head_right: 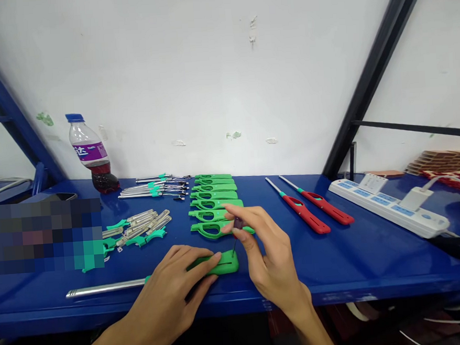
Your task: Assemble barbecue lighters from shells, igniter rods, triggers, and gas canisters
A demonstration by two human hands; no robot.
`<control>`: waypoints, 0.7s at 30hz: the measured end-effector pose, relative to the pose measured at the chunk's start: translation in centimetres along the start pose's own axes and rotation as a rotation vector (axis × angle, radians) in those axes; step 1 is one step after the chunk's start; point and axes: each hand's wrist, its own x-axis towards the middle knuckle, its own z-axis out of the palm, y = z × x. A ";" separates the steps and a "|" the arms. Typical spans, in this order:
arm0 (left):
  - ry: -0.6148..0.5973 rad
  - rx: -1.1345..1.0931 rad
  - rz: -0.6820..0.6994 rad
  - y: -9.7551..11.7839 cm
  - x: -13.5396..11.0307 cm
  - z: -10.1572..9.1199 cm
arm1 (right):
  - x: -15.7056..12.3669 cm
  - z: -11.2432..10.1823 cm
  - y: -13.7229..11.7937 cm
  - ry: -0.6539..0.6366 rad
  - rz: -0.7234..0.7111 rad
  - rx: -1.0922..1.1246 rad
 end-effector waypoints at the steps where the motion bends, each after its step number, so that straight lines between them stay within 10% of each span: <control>1: 0.001 0.002 0.000 0.0 0.0 0.0 | 0.0 0.0 0.1 0.021 0.005 -0.008; 21: 0.008 0.021 0.007 0.1 -0.1 -0.1 | 0.5 -0.3 -0.4 0.026 -0.010 -0.083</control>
